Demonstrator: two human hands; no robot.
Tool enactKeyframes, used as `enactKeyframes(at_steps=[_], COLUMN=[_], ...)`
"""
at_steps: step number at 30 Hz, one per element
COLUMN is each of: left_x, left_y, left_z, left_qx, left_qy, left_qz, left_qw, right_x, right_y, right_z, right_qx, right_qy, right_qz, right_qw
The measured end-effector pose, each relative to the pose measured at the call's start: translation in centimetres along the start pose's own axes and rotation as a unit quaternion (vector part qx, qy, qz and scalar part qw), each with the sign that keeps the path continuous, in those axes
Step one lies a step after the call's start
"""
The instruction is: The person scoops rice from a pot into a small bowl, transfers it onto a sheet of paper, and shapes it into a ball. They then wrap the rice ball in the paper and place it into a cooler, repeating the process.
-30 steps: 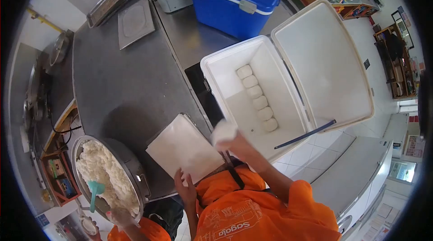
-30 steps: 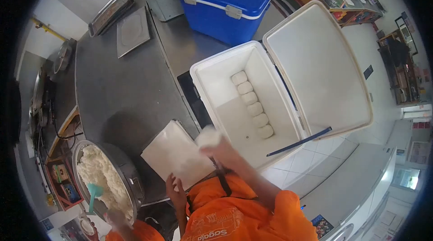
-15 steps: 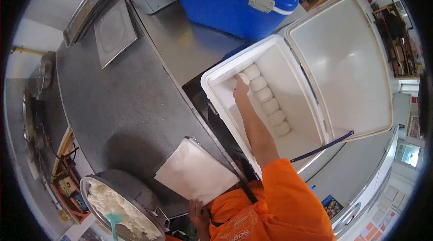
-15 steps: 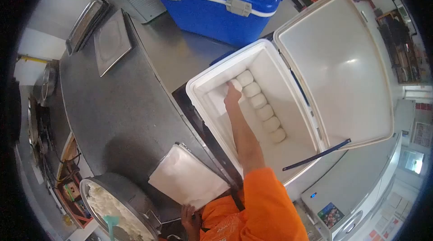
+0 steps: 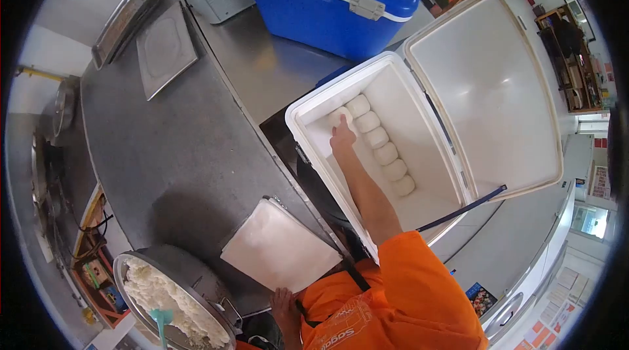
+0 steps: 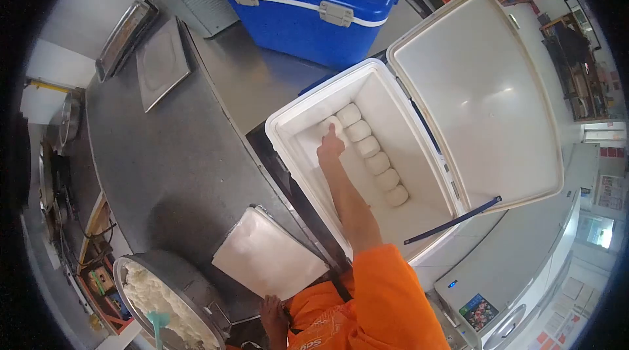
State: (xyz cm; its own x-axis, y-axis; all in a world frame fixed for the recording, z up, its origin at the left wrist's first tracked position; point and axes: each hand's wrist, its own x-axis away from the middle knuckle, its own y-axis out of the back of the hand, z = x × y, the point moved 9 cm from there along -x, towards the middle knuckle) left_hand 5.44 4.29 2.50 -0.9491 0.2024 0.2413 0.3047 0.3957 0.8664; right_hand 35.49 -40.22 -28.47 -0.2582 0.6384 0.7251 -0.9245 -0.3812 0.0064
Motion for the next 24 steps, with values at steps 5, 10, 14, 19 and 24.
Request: enactKeyframes(at_steps=[5, 10, 14, 19, 24], left_x=[0.1, 0.7, 1.5, 1.9, 2.6], left_y=[-0.8, 0.4, 2.2, -0.7, 0.0], left_z=[0.7, -0.6, -1.5, 3.9, 4.9], left_qx=[0.006, 0.067, 0.087, 0.091, 0.136], left_qy=[-0.034, -0.086, -0.101, 0.06, 0.144], left_qz=[-0.019, -0.069, -0.154, -0.141, -0.189], left_qw=[0.999, 0.992, 0.979, 0.984, 0.962], right_x=[0.8, 4.6, 17.2, 38.9, 45.5], right_y=[-2.3, 0.8, 5.5, 9.9, 11.3], right_z=[3.0, 3.7, 11.1, 14.6, 2.0], right_qx=[0.48, 0.337, 0.16, 0.23, 0.427], right_qy=[0.421, 0.278, 0.262, 0.49, 0.538], right_qz=[0.08, 0.178, 0.198, 0.351, 0.605], right_qw=[0.765, 0.881, 0.931, 0.764, 0.403])
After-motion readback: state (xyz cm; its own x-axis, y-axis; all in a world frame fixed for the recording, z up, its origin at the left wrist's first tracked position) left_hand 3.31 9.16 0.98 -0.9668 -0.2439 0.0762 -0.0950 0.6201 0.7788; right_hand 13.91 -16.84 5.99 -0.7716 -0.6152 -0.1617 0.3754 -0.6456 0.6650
